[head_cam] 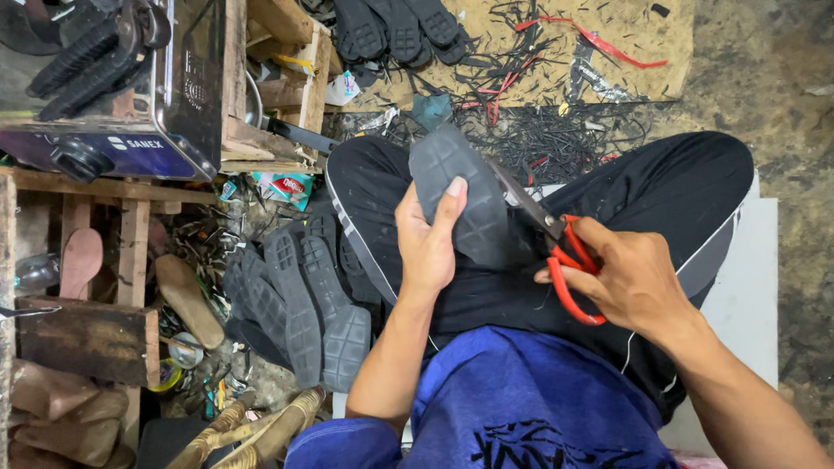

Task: The person sits on the floor holding a rubber sandal sole in one hand and scissors in the other, cutting and trimming the edges of the sole. They rotate the sole to trim different sections, set finished soles aside, and pick up additional soles to trim.

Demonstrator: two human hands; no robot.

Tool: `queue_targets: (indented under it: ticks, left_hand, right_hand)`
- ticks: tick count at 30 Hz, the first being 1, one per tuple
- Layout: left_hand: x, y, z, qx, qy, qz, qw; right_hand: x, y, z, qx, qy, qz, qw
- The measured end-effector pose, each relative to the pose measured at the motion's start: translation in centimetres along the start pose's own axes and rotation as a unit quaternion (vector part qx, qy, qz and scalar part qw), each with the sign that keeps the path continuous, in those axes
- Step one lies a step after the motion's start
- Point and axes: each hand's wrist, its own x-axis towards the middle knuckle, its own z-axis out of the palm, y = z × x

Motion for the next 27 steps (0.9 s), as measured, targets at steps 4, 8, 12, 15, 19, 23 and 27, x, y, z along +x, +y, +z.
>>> queue_targets:
  ticks: [4, 8, 12, 15, 19, 23, 27]
  left_hand:
    - [0.3, 1.6, 0.2, -0.006, -0.027, 0.020, 0.999]
    - [0.3, 2.2, 0.8, 0.023, -0.030, 0.027, 0.999]
    - [-0.5, 1.7, 1.3, 0.093, -0.039, 0.046, 0.994]
    - [-1.2, 1.1, 1.7, 0.096, -0.057, 0.036, 0.993]
    - [-1.4, 1.1, 1.5, 0.098, -0.067, 0.028, 0.993]
    - [-1.2, 1.3, 1.1, 0.087, -0.060, 0.042, 0.994]
    - [-1.4, 1.0, 1.1, 0.108, -0.066, 0.034, 0.991]
  right_hand:
    - [0.0, 0.1, 0.0, -0.004, -0.011, 0.058, 0.998]
    - [0.0, -0.5, 0.0, -0.078, 0.051, -0.016, 0.996]
    - [0.4, -1.1, 0.1, -0.121, 0.092, -0.053, 0.987]
    - [0.9, -1.3, -0.1, -0.111, 0.090, -0.043, 0.989]
    - [1.2, -1.5, -0.3, -0.114, 0.057, -0.019, 0.992]
    - [1.2, -1.7, -0.1, -0.112, 0.064, -0.026, 0.991]
    - [1.2, -1.7, 0.1, -0.098, 0.079, -0.036, 0.991]
